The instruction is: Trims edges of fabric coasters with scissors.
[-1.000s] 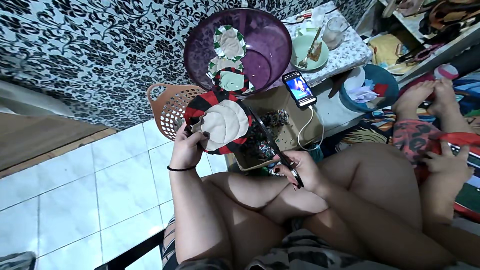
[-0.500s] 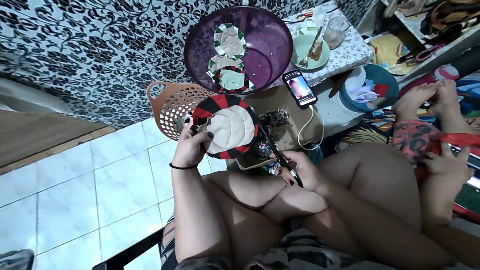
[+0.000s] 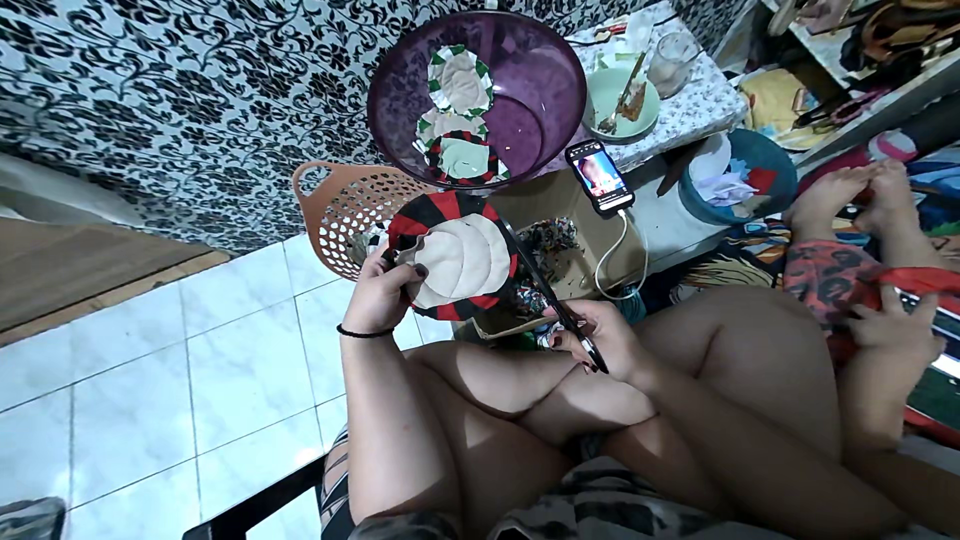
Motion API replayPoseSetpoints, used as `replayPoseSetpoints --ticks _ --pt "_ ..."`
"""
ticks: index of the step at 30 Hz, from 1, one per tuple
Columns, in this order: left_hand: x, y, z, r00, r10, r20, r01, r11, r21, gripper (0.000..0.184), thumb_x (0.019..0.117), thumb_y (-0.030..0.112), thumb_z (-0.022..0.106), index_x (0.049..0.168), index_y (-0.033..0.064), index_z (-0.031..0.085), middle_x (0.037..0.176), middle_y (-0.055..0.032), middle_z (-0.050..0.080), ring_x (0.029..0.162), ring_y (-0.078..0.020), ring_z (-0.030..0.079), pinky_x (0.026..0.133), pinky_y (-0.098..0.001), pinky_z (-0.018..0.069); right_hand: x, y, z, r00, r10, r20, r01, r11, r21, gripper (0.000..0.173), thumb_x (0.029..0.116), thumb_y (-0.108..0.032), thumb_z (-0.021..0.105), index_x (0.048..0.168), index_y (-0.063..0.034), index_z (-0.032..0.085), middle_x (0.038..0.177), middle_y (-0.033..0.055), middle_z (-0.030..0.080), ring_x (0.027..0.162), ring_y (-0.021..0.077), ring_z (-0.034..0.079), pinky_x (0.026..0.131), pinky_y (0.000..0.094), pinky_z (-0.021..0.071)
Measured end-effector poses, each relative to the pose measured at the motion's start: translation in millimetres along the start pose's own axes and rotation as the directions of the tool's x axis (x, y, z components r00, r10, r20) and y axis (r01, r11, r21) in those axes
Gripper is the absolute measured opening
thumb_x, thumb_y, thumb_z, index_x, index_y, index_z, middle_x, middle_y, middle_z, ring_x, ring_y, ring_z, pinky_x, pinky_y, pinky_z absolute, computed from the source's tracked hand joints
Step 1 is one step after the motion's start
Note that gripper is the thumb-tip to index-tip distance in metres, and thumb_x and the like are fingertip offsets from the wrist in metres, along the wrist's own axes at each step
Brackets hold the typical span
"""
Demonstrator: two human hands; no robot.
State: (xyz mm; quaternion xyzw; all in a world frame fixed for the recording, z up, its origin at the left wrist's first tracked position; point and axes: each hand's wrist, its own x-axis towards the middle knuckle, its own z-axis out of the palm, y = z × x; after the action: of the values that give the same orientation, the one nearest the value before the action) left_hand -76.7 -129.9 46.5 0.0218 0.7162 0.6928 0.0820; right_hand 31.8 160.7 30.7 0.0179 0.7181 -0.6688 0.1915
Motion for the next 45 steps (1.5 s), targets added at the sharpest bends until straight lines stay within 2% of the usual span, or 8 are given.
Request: replayPoseSetpoints --ticks 11,15,19,23,28,30,33,45 --pt "3 -1 -5 0.999 0.034 -0.016 -0.034 0.999 -0.016 0.046 0.0807 -0.006 0.046 0.115 0.0198 0.061 0.096 0.0121 0.071 0.075 0.0037 0.066 0.065 -0.0168 0.0566 -2 -2 0 1.0 -0.002 -0.026 0.002 1.0 0.0 0.039 0.0893 -0.025 0.079 0.116 0.0003 0.068 0.072 -0.0054 0.061 0.049 -0.0036 0.049 0.047 0.0134 0.0442" --pt "6 -1 -4 0.999 0.032 0.013 -0.03 0.993 -0.112 0.063 0.0847 0.001 0.049 0.145 0.0204 0.044 0.119 0.0084 0.067 0.096 -0.0015 0.068 0.08 -0.0234 0.0596 -1 0 2 0.998 -0.024 -0.057 0.024 1.0 0.007 0.035 0.0906 -0.025 0.078 0.114 0.0001 0.069 0.074 -0.005 0.063 0.051 -0.0038 0.051 0.048 0.0135 0.045" --pt "7 -2 27 0.995 -0.05 -0.081 -0.004 0.824 -0.566 0.025 0.1031 0.029 0.041 0.117 0.0241 0.061 0.106 0.0033 0.072 0.095 -0.0101 0.071 0.078 -0.0329 0.0615 1 -3 4 0.996 0.003 -0.091 0.003 0.998 0.067 0.034 0.092 -0.023 0.076 0.115 0.0003 0.067 0.072 -0.0041 0.062 0.048 -0.002 0.05 0.046 0.0152 0.045" --pt "12 -15 69 0.998 -0.04 -0.039 -0.011 0.556 -0.831 0.062 0.1 0.068 0.025 0.128 0.0253 0.061 0.126 -0.0014 0.067 0.118 -0.0203 0.063 0.094 -0.0503 0.0553 4 -3 7 0.991 0.01 -0.132 -0.001 0.998 0.065 0.034 0.0922 -0.025 0.076 0.114 -0.0007 0.067 0.071 -0.0041 0.061 0.048 -0.0008 0.05 0.046 0.0161 0.0455" --pt "6 -20 106 0.997 -0.042 -0.068 -0.041 0.455 -0.89 0.041 0.1064 0.041 0.034 0.132 0.0175 0.055 0.128 -0.0083 0.065 0.12 -0.0249 0.062 0.098 -0.0518 0.0531 5 -2 11 0.99 0.03 -0.141 -0.03 1.0 0.007 0.038 0.0919 -0.029 0.077 0.116 -0.0007 0.066 0.074 -0.003 0.061 0.05 -0.0013 0.051 0.048 0.0162 0.0463" --pt "2 -15 111 0.983 -0.148 -0.112 -0.02 0.517 -0.856 0.023 0.1025 0.016 0.043 0.12 0.0116 0.058 0.114 -0.0098 0.069 0.105 -0.0227 0.069 0.09 -0.044 0.0585 5 -3 11 0.989 0.047 -0.143 -0.048 0.999 -0.001 0.038 0.0925 -0.029 0.076 0.116 -0.0002 0.065 0.075 -0.0022 0.061 0.05 -0.0007 0.051 0.049 0.0166 0.047" --pt "2 -13 113 0.96 -0.179 -0.217 -0.044 0.666 -0.745 0.027 0.0959 -0.009 0.05 0.117 0.0071 0.054 0.106 -0.0098 0.07 0.095 -0.0193 0.071 0.084 -0.0378 0.0612 6 -3 11 0.988 0.059 -0.145 -0.058 0.998 0.008 0.037 0.0926 -0.028 0.076 0.114 -0.0005 0.065 0.074 -0.0021 0.06 0.049 0.0002 0.051 0.048 0.0174 0.048" --pt "-2 -10 113 0.929 0.007 -0.371 -0.221 0.814 -0.537 0.031 0.0961 -0.011 0.049 0.12 0.0084 0.053 0.107 -0.0058 0.07 0.097 -0.017 0.07 0.087 -0.0399 0.0605 2 -5 10 0.991 0.06 -0.119 -0.05 0.995 0.083 0.03 0.0943 -0.025 0.074 0.109 -0.0016 0.065 0.071 -0.0026 0.059 0.049 0.0004 0.051 0.047 0.0168 0.0464"
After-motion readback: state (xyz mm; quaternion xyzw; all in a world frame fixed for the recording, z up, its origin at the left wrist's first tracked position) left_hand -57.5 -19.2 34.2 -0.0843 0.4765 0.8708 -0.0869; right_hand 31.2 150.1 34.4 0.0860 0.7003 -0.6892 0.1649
